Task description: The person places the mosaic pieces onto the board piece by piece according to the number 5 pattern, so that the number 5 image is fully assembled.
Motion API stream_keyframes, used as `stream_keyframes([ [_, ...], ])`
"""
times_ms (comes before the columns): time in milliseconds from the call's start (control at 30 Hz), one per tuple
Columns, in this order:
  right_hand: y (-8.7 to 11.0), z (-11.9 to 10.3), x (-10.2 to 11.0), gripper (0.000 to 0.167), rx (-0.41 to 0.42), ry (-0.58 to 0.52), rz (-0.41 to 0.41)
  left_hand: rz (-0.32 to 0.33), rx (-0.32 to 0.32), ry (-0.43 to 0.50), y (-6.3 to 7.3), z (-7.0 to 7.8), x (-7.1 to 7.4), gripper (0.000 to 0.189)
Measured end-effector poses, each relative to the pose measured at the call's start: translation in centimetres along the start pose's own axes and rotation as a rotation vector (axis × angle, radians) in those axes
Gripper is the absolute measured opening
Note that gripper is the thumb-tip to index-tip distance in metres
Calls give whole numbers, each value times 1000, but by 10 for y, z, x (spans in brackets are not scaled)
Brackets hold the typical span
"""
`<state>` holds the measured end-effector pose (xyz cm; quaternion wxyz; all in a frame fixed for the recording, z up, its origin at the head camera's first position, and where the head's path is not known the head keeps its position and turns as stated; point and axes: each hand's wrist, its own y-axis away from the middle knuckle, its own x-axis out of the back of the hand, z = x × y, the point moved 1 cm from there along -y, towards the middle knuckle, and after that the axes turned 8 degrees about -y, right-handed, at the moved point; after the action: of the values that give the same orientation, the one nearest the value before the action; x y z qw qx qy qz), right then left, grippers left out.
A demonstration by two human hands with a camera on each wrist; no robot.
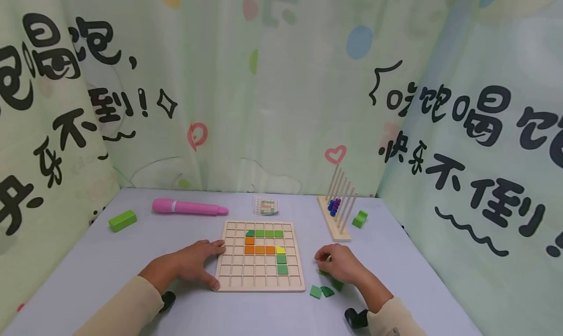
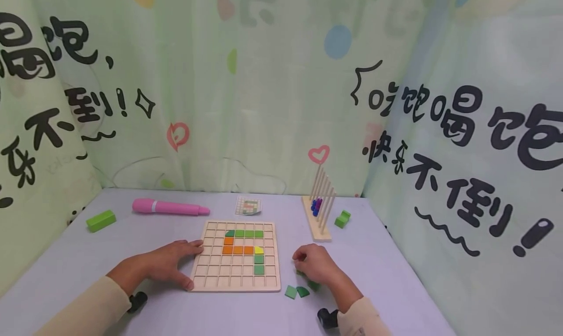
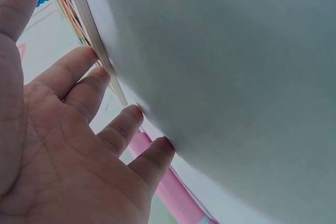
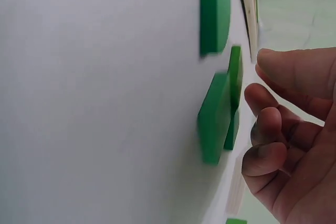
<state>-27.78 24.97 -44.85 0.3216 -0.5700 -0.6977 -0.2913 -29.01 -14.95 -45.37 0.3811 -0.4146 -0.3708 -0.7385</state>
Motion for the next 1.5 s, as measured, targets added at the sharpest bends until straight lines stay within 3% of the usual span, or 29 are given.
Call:
stream_keyframes([
  [333, 8, 16, 13, 16, -68, 85, 32, 3, -3, 2, 0, -3, 0, 100],
  [867, 11, 28, 19, 15, -25, 190, 18, 9, 15, 17, 0, -1, -1, 100],
  [1200, 14, 30, 25, 16, -63, 118, 36, 9, 8, 15, -1, -1, 0, 100],
  [1267, 13, 28, 24, 10, -35, 116, 20, 8, 7, 13, -1, -1, 0, 100],
  [1367, 13, 21, 22, 15, 33, 100, -16, 7, 8, 14, -1, -1, 0, 99],
  [1500, 13, 8, 16, 11, 101, 25, -36, 8, 2, 16, -1, -1, -1, 99],
])
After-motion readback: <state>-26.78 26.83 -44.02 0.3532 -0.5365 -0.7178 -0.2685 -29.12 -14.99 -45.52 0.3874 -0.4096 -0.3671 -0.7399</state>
